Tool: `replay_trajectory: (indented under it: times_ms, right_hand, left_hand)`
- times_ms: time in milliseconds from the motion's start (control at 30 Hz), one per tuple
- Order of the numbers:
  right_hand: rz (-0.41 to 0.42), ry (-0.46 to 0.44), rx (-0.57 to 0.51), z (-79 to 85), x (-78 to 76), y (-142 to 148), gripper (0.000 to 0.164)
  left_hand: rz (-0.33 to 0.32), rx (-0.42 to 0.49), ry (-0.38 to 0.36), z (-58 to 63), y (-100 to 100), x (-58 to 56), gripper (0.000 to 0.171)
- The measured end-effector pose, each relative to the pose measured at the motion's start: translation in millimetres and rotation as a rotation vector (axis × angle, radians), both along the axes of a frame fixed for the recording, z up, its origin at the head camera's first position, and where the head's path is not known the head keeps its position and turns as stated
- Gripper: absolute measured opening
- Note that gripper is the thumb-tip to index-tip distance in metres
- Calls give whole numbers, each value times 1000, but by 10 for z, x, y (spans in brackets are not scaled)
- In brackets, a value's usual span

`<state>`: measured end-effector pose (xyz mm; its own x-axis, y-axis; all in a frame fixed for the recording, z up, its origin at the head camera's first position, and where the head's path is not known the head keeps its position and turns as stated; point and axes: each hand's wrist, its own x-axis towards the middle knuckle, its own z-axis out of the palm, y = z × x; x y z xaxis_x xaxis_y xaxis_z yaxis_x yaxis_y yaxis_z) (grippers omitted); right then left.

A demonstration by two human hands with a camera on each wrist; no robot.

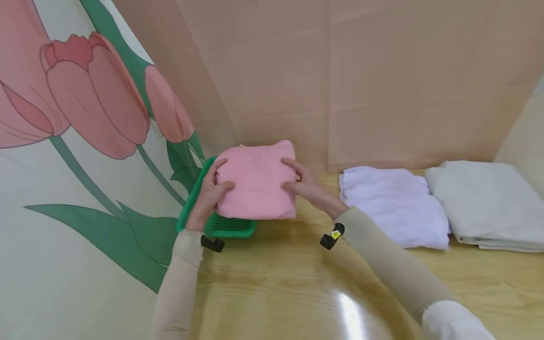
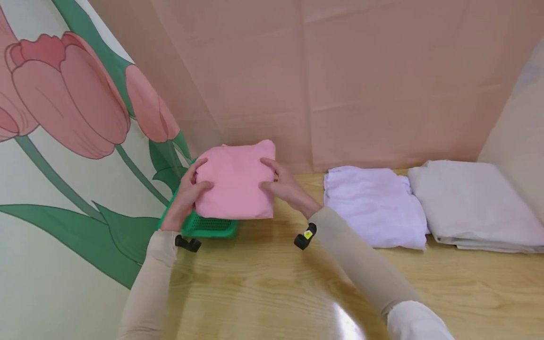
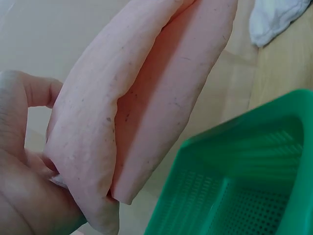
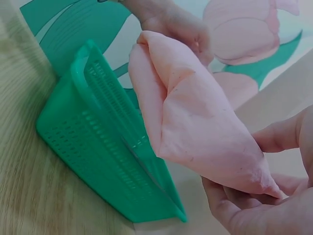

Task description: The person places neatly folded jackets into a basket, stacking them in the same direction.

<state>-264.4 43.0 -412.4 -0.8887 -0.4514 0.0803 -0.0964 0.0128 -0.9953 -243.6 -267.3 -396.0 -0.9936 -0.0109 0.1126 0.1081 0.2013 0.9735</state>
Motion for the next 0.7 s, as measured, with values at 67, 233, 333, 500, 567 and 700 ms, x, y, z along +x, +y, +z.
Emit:
replay_trajectory:
  times_ms: [67, 233, 333, 500, 567, 700]
  right_hand:
    - [5, 17, 13, 16, -23, -78, 79]
    - [24, 32, 32, 52, -74, -271, 78]
    - [31, 18, 30, 67, -92, -368, 78]
    - [30, 16, 33, 63, -119, -510, 79]
    - [33, 16, 39, 55, -130, -561, 79]
    - [36, 10, 57, 31, -154, -655, 80]
  left_hand:
    - [20, 7, -4, 1, -70, 1, 80]
    - [84, 33, 15, 28, -213, 11, 77]
    - [114, 9, 23, 45, -292, 7, 74]
    - [132, -43, 2, 41, -427, -20, 71]
    - [135, -48, -12, 39, -477, -31, 71]
    - [138, -49, -36, 37, -559, -57, 71]
